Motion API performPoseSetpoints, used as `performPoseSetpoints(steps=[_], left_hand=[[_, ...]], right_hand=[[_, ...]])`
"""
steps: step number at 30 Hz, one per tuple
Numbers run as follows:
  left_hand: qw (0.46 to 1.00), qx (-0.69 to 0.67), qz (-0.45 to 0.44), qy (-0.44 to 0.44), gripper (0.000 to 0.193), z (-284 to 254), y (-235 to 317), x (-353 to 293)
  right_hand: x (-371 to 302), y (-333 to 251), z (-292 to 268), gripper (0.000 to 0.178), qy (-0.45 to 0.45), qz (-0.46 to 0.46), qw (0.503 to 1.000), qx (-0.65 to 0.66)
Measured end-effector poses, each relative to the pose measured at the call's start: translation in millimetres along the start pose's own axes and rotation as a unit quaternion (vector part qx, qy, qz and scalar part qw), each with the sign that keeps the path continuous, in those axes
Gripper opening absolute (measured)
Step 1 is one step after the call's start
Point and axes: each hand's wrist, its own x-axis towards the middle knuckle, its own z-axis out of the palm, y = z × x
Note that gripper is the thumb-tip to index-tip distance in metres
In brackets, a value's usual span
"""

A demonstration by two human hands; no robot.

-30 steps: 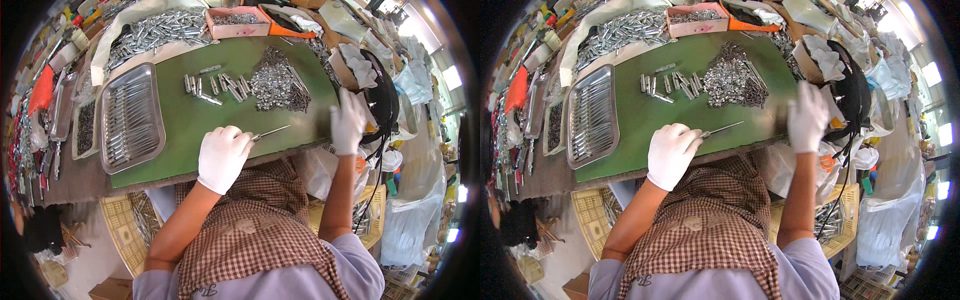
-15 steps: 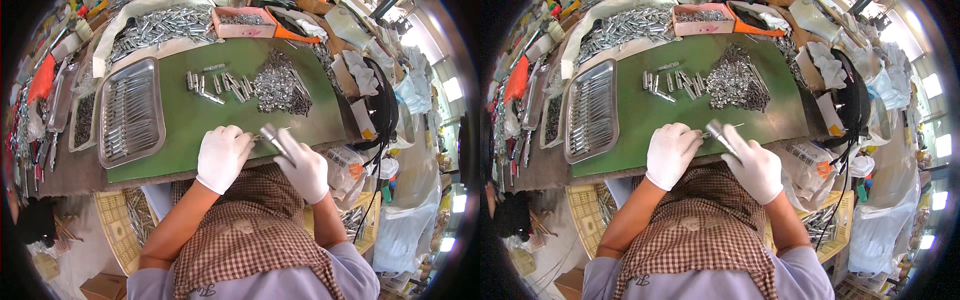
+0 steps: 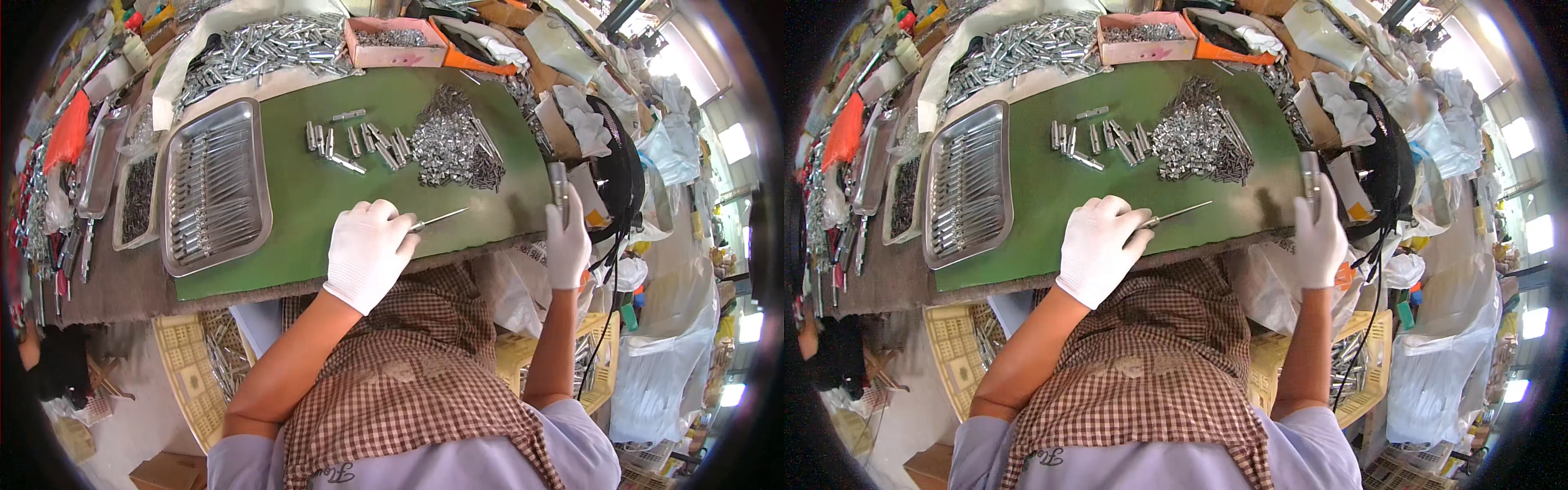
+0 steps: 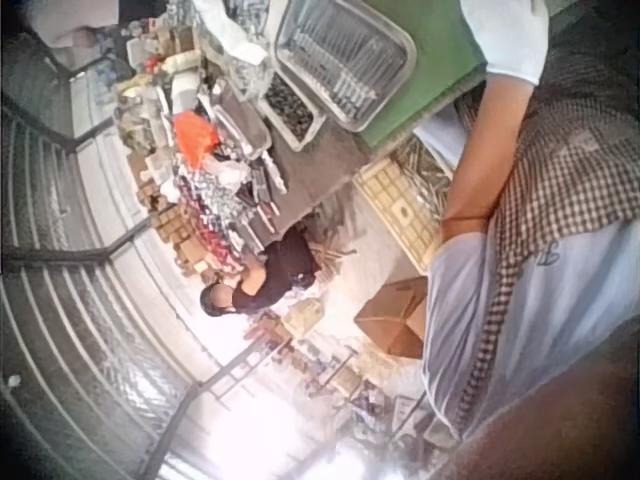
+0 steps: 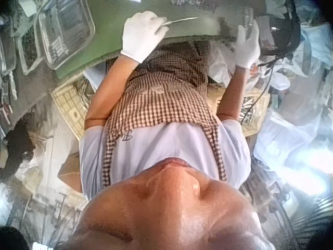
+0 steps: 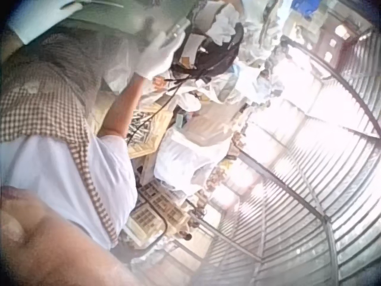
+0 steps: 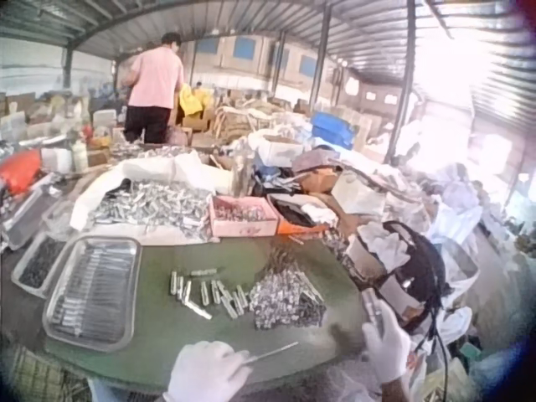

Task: The recorder uses their hands to insert a small pin into a cylindrical metal component repeatedly.

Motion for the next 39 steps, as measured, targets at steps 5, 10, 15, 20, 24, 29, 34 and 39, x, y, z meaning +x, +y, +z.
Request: performPoseSetpoints(steps=[5,10,15,20,24,29,34,39], left_hand=[[0.996,0.07,0.042,-0.046,0.011,2,8,10],[0.993,0.088,0.043,-0.061,0.015,-9,10,7],[0.99,0.131,0.005,0.051,0.012,-90,-55,3],[0.963,0.217,-0.16,-0.01,0.014,-167,-159,-29],[0.946,0.245,-0.189,-0.094,0.012,-185,-184,-37],[0.921,0.33,-0.136,-0.16,0.015,-188,-175,-26],[0.955,0.259,0.079,-0.125,0.015,-123,-105,30],[0.942,0.255,0.171,-0.137,0.015,-52,-85,70]], right_hand=[[45,20,18,0.035,0.095,-0.163,0.959,-0.212],[97,-24,80,0.022,-0.048,-0.215,0.974,0.042],[132,-15,108,0.028,-0.178,-0.168,0.968,-0.054],[136,-19,114,0.03,-0.212,-0.124,0.969,-0.025],[128,-14,113,0.031,-0.162,-0.115,0.98,0.012],[51,-57,55,0.017,-0.097,-0.086,0.973,0.188],[-22,-76,58,0.023,-0.107,-0.288,0.941,0.142],[-42,-81,64,0.022,-0.058,-0.294,0.947,0.116]])
